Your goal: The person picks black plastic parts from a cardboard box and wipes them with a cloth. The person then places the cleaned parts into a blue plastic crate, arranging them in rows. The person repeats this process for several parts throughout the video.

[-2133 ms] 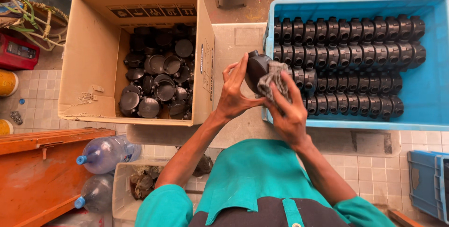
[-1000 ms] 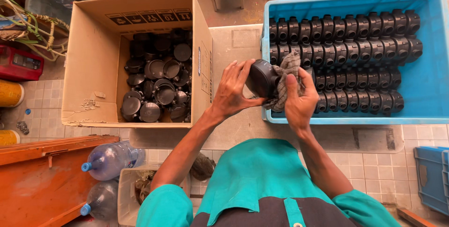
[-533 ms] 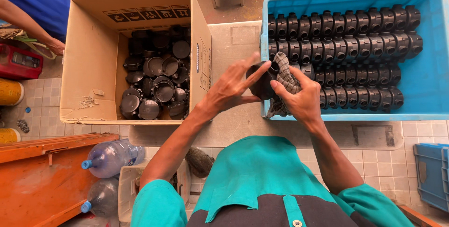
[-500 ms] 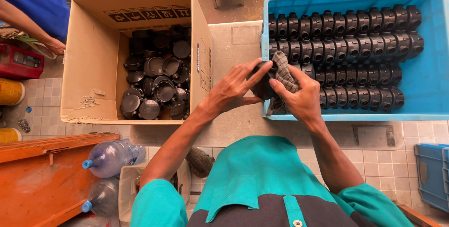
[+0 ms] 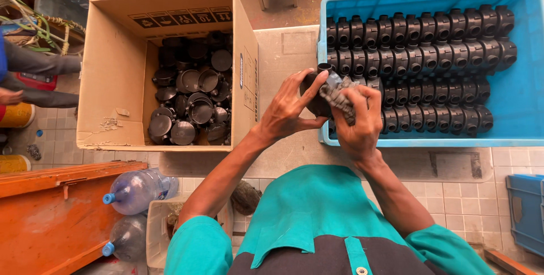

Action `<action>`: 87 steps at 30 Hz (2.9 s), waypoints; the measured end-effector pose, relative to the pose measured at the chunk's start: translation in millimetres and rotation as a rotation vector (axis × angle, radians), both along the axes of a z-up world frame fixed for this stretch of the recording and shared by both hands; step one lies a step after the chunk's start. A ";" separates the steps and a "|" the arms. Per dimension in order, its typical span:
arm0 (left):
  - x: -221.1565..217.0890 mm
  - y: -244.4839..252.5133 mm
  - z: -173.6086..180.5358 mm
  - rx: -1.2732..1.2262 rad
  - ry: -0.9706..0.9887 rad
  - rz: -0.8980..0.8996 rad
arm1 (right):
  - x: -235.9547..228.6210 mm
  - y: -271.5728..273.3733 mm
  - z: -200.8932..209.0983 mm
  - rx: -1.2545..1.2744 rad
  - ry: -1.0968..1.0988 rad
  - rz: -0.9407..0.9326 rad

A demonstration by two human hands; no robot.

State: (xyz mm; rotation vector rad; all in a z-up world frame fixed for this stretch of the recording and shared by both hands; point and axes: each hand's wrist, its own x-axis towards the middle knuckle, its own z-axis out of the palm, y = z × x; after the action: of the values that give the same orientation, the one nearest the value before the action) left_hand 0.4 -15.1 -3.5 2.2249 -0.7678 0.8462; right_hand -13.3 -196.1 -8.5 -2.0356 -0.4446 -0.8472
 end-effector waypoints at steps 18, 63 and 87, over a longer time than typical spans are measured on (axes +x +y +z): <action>-3.3 23.2 17.7 0.493 0.046 0.011 | 11.3 -14.7 30.6 0.108 0.593 0.161; 13.4 25.9 15.4 0.403 -0.008 0.123 | 5.3 -11.0 4.1 0.426 0.710 0.270; -6.5 44.0 -4.4 -0.140 0.197 0.227 | 3.8 10.5 -103.8 -0.822 0.329 0.235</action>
State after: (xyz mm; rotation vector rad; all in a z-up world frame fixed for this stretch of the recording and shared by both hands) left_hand -6.1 28.9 -7.8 2.2547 -0.3578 0.7463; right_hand -9.5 -185.6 -112.3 -2.7232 -0.9262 -0.1617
